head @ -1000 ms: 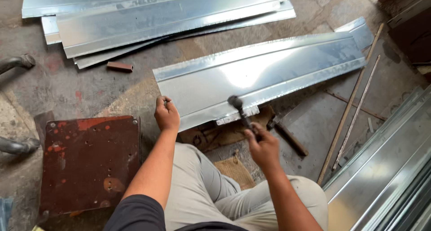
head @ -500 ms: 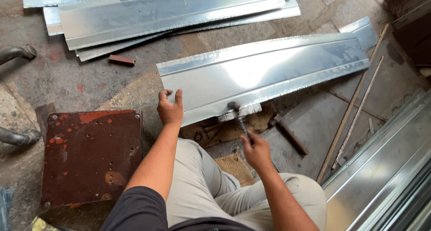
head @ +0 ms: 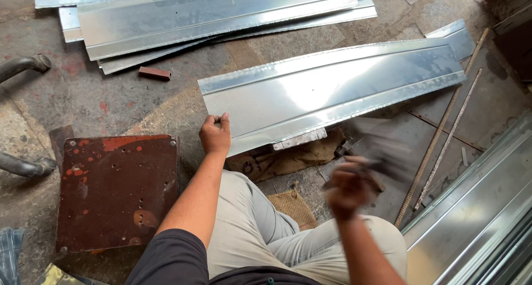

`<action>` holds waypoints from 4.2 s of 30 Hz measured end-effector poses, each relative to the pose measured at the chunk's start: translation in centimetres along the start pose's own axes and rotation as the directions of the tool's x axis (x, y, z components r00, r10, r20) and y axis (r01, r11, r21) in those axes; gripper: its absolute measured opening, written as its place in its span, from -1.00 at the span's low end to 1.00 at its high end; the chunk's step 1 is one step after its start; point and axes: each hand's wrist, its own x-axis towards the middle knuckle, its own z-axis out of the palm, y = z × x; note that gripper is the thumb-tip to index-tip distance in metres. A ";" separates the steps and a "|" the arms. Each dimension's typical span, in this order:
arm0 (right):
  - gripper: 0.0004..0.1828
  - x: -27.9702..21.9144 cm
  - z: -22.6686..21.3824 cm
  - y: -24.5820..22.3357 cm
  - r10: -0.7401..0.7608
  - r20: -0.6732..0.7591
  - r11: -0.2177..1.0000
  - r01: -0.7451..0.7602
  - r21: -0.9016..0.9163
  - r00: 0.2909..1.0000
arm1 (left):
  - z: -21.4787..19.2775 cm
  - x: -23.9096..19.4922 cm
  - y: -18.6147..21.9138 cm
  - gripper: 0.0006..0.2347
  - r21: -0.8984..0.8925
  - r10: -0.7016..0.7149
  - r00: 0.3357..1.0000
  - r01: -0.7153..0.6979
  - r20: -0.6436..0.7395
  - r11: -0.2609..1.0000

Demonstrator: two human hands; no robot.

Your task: The person hammers the folded edge of a metal sheet using a hammer. They reposition the metal sheet on a wooden block and repeat the hammering motion along its seam to secure the fold.

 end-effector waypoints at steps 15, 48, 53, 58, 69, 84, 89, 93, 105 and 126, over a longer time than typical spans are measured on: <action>-0.87 3.6 -0.6 -4.4 -0.102 -0.134 0.991 0.113 0.072 0.986 | 0.3 -0.3 -0.4 -0.61 0.015 -0.007 0.999 0.006 0.047 1.000; -0.64 4.2 -1.1 -4.9 0.106 -0.219 0.981 -0.138 -0.136 0.970 | 2.9 0.5 0.2 -0.66 0.084 -0.022 1.000 0.020 0.020 0.996; -0.83 -0.7 -0.3 1.9 0.137 -0.008 0.846 -0.121 -0.519 0.991 | 4.2 1.7 -1.5 -0.58 0.163 -0.056 0.998 0.049 0.038 0.985; -0.70 0.9 -1.0 1.6 0.654 -0.152 0.534 -0.595 -0.601 0.741 | 3.9 0.3 -0.2 -0.54 0.175 -0.078 0.993 0.062 0.085 0.983; -0.56 7.4 -9.4 -11.9 -0.188 -0.223 0.969 0.144 -0.199 0.956 | 8.8 -0.7 1.6 -0.57 0.042 -0.027 0.997 0.024 0.077 0.999; -0.78 7.5 -8.8 -5.3 -0.187 -0.112 0.784 0.080 -0.615 0.976 | 10.8 -2.6 2.9 -0.52 0.061 -0.007 0.998 0.004 0.056 0.998; -0.50 7.4 -11.4 -9.2 -0.291 -0.332 0.921 0.168 -0.352 0.897 | 11.5 -2.1 4.3 -0.57 0.058 -0.118 0.969 0.108 0.215 0.992; -0.67 0.4 -5.6 -0.5 0.085 -0.238 0.884 -0.183 -0.429 0.967 | 11.8 -2.2 3.8 -0.54 0.103 -0.077 0.973 0.056 0.216 0.993; -0.62 7.5 -14.4 -8.2 -0.086 -0.376 0.973 -0.003 -0.230 0.923 | 13.6 -2.4 3.7 -0.49 0.295 -0.020 0.979 -0.041 0.201 0.955; -0.70 4.0 -8.4 -4.8 -0.141 -0.262 0.987 0.113 -0.118 0.955 | 12.8 -2.4 7.4 -0.40 0.450 -0.216 0.912 0.039 0.350 0.892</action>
